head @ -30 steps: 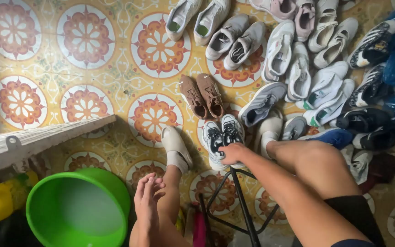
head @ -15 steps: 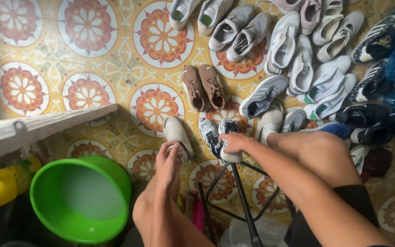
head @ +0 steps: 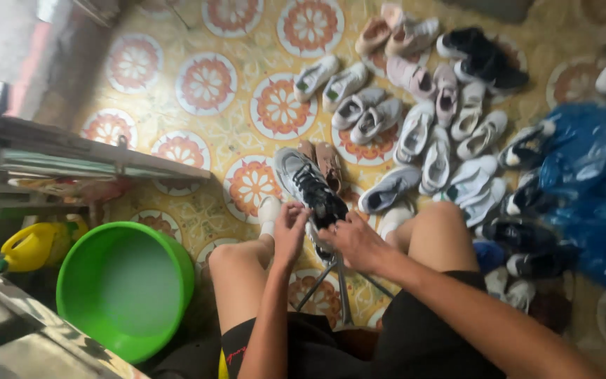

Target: Threading and tightening laces on a pair of sneakers while sitting on the floor.

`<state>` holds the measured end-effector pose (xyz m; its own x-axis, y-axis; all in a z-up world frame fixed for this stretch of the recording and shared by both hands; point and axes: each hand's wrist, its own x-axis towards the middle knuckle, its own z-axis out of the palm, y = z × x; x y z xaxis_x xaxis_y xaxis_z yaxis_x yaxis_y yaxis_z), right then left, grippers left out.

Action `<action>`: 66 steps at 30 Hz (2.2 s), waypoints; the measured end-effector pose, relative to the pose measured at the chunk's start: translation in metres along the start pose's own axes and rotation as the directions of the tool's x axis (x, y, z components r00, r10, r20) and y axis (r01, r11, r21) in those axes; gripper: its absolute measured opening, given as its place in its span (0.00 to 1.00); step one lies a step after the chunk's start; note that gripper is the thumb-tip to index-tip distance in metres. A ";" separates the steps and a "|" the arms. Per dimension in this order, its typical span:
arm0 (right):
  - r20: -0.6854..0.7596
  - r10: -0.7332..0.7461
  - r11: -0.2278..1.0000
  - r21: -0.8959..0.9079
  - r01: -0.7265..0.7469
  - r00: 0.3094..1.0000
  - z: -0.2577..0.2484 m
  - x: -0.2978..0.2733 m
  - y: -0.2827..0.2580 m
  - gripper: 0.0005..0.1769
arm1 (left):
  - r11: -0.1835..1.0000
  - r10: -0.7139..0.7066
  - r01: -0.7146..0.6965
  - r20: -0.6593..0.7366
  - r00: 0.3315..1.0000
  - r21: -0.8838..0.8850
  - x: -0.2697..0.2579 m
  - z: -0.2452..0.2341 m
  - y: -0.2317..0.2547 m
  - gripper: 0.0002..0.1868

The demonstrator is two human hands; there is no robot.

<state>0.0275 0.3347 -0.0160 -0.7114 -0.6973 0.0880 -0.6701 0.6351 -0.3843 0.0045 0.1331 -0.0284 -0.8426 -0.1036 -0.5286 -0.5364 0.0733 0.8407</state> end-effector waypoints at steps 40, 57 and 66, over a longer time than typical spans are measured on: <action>-0.449 0.299 0.947 0.032 -0.320 0.842 -0.044 -0.046 -0.055 0.11 | 0.846 0.518 -0.451 -0.236 0.822 0.285 -0.114 0.034 0.028 0.13; -0.078 0.679 0.245 0.961 -0.125 0.730 -0.036 -0.062 -0.051 0.03 | 0.852 0.450 -0.446 0.053 0.892 0.273 -0.120 0.027 0.039 0.08; -0.012 0.709 0.136 0.983 -0.120 0.705 -0.038 -0.059 -0.050 0.03 | 0.829 0.374 -0.426 0.208 0.904 0.363 -0.145 0.020 0.076 0.16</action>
<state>0.0948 0.3570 0.0330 -0.9791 -0.0373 -0.2000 0.2033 -0.1567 -0.9665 0.0850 0.1739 0.1104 -0.9721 0.1400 -0.1880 -0.1032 0.4647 0.8794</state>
